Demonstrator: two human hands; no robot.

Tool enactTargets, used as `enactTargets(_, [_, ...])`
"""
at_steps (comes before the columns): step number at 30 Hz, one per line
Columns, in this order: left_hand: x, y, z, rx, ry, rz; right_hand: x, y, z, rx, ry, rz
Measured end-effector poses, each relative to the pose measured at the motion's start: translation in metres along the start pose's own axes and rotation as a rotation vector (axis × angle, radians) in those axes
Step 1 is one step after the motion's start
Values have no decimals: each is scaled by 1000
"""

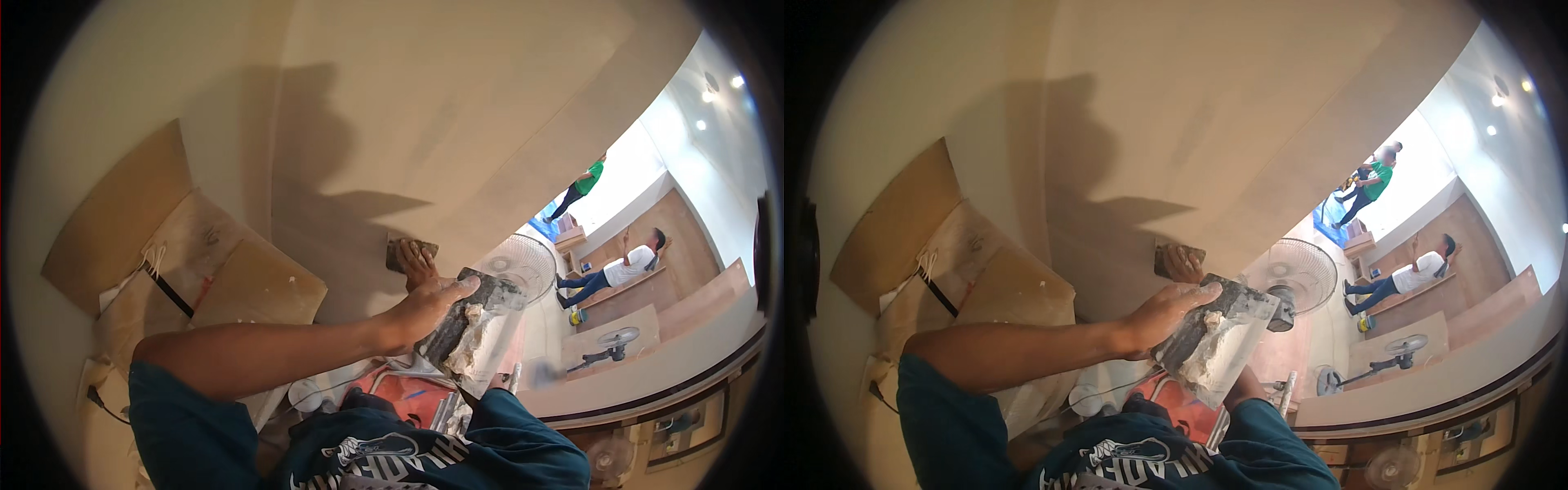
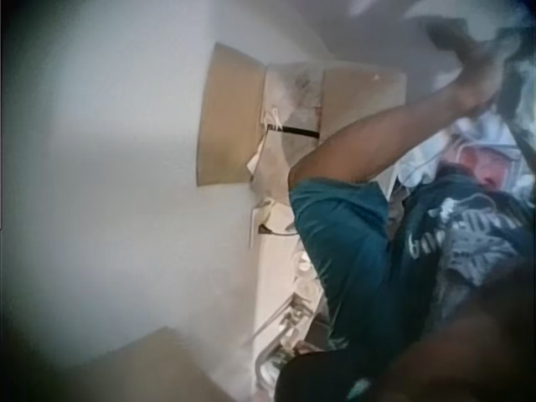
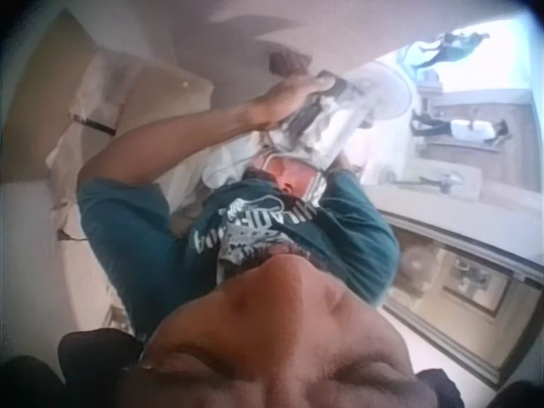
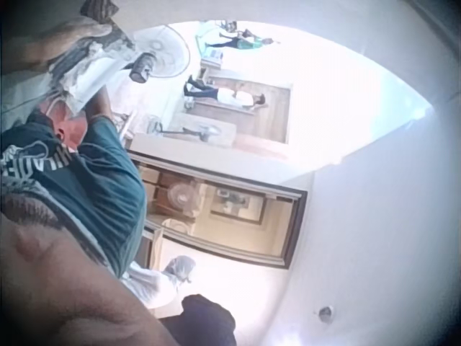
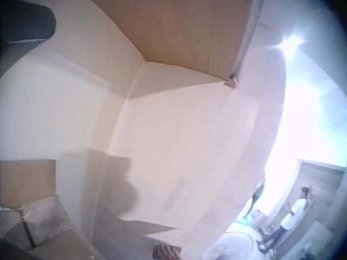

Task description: The person applies plaster to a wall using a trowel and hawk. They repeatedly scoop plaster from the hawk and smooth it onto the wall surface, occasionally scraping excess material back onto the hawk.

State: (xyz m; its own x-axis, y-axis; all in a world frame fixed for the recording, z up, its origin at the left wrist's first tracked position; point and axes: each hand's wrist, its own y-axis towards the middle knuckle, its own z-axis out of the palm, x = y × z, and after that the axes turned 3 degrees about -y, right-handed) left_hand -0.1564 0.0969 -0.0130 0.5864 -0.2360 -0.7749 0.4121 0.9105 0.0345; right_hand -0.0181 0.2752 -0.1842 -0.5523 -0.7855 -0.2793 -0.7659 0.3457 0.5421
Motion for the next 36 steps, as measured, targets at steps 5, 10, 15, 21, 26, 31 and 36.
enactTargets(5, [-5, -3, 1, -31, -82, 20, -4, -23, -57, 105, 118, 145])
enactTargets(10, [-5, 1, 4, -29, -76, -29, -74, 92, -227, -420, -109, 89])
enactTargets(15, [-17, -6, 5, -8, -106, -63, -134, 223, -345, -633, -414, 68])
enactTargets(21, [-18, -3, 8, -3, -83, -92, -195, 322, -413, -701, -669, -92])
enactTargets(26, [-12, -11, 1, -58, -69, -12, -162, 282, -342, -415, -246, 5])
enactTargets(31, [-8, -7, 0, -38, 151, 32, -102, 194, -242, -34, -219, 169])
enactTargets(36, [-3, 1, -6, -5, 256, 85, -80, 119, -134, -116, -172, -28])
